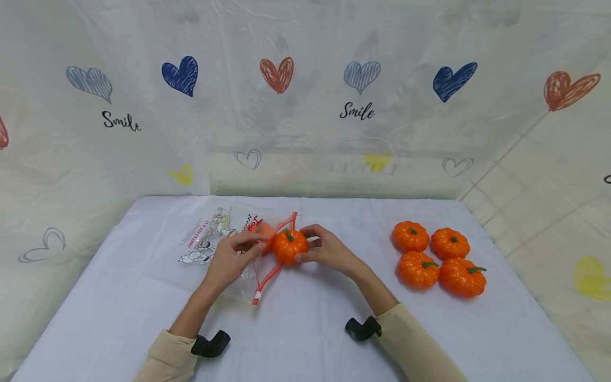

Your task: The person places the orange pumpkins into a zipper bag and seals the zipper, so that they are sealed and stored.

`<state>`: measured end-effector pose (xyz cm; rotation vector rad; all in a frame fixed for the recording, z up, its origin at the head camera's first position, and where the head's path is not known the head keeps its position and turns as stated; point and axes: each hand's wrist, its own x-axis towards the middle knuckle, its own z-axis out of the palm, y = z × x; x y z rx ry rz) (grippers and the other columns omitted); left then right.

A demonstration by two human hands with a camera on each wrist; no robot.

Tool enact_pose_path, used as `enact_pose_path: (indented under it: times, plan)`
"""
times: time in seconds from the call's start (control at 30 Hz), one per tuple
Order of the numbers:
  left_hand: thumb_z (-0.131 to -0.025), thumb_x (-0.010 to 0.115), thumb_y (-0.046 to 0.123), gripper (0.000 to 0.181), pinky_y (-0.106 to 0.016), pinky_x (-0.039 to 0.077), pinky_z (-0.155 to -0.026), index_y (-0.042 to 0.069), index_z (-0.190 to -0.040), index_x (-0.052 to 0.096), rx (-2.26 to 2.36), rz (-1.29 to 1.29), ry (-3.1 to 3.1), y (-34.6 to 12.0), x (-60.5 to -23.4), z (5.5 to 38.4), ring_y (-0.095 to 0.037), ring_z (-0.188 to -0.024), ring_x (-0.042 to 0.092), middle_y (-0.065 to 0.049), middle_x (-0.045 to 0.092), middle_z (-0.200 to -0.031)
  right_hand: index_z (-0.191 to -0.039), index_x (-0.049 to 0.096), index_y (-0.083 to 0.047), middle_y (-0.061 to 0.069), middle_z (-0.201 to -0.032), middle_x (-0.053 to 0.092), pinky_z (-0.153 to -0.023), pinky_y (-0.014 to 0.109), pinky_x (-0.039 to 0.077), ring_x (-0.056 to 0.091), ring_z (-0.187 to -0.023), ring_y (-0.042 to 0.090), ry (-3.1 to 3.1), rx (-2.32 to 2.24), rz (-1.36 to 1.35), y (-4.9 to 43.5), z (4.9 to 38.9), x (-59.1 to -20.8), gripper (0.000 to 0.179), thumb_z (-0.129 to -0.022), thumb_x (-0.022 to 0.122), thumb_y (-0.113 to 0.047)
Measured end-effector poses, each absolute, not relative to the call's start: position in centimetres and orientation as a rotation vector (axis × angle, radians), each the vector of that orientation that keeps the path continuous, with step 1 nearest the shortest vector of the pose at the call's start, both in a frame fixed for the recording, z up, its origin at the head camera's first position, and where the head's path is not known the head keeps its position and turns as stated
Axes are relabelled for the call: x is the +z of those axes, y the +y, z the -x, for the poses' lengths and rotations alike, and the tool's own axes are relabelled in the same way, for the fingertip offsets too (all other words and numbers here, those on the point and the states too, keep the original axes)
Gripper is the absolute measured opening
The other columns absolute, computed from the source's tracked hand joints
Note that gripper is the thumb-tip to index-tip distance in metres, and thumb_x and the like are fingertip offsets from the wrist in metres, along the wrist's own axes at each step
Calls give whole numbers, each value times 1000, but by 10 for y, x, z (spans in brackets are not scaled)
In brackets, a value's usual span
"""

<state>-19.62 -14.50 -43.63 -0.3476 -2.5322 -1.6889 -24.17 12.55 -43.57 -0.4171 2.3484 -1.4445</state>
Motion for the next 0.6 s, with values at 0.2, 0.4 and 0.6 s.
enact_pose_path:
  times: [0.2, 0.4, 0.6]
  plan:
    - [-99, 72, 24, 20, -18, 55, -83, 20, -117, 79, -1695, 353, -2530, -146, -438, 197, -23, -100, 64, -3, 76, -117, -144, 53, -11, 11, -145, 59, -107, 47, 56, 64, -125, 30, 2388, -1435, 412, 122, 243, -438, 66, -88, 84, -26]
    - [-99, 72, 25, 20, -18, 55, -84, 20, -117, 79, -1699, 369, -2522, -147, -439, 198, -20, -100, 64, -3, 76, -117, -145, 55, -15, 16, -135, 63, -94, 43, 61, 67, -115, 31, 2436, -1433, 423, 122, 244, -437, 64, -88, 83, -23]
    - [-99, 72, 25, 20, -18, 55, -84, 21, -117, 79, -1720, 372, -2505, -147, -439, 199, -20, -99, 65, -3, 77, -114, -147, 53, -14, 18, -133, 62, -79, 36, 64, 69, -105, 27, 2403, -1467, 400, 116, 245, -436, 65, -89, 82, -20]
